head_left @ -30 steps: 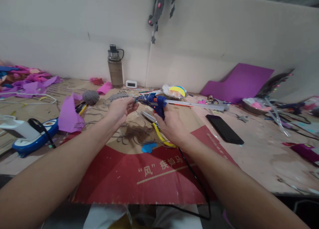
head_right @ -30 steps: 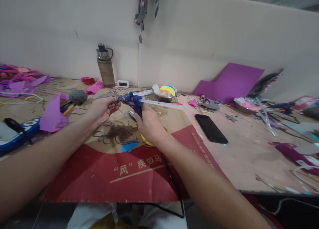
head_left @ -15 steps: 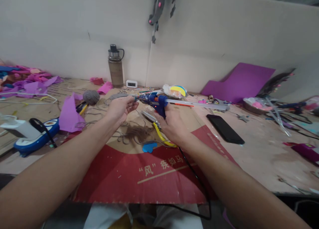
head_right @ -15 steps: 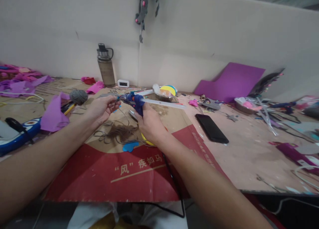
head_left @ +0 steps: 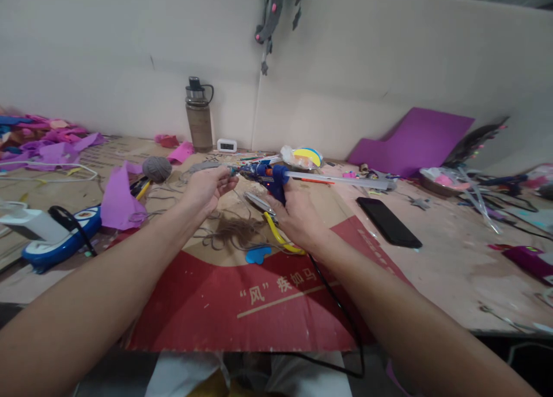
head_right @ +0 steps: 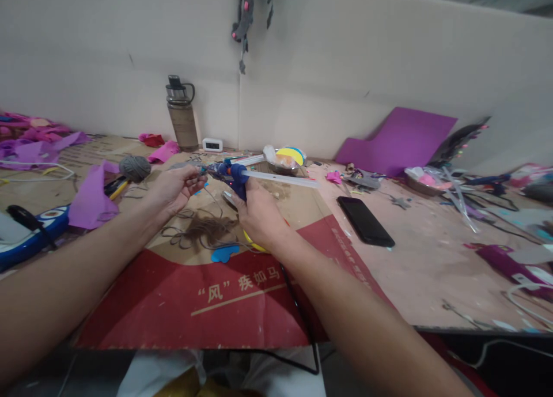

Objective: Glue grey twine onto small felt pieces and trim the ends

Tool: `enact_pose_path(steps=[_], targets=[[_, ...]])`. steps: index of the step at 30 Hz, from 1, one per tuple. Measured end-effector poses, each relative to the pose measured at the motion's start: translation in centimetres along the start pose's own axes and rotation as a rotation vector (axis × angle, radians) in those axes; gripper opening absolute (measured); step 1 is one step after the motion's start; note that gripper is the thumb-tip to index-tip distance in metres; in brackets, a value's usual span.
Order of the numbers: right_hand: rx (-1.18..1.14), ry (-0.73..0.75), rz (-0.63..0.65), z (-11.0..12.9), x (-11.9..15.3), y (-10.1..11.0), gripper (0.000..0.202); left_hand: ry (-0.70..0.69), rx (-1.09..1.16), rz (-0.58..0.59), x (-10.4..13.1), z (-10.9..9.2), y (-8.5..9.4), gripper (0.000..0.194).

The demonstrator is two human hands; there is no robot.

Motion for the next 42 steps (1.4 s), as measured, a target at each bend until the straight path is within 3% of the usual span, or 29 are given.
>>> enact_pose_path(steps=[33,39,42], targets=[[0.019,0.016,-0.002,0.2,0.0,0.1,0.038,0.020,-0.035,0.008,0.1,0.0,-0.2,0.013],[-0.091,-0.003,0.007,-0.1,-0.2,0.3,0.033,-0.007,-0.001,0.006,-0.5,0.1,0.3,0.014],[-0.284,-0.128,0.051,-1.5,-0.7,0.0,0.024,-0.034,0.013,0.000,-0.6,0.0,0.5,0.014]])
Point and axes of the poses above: each hand's wrist, its own x-axis away from the middle knuckle, its own y-axis out of the back of the hand, z = x × y, the point moved 7 cm from there along -x, towards the middle knuckle, and after that the axes turned 14 degrees about -y, right-handed, at the moved point
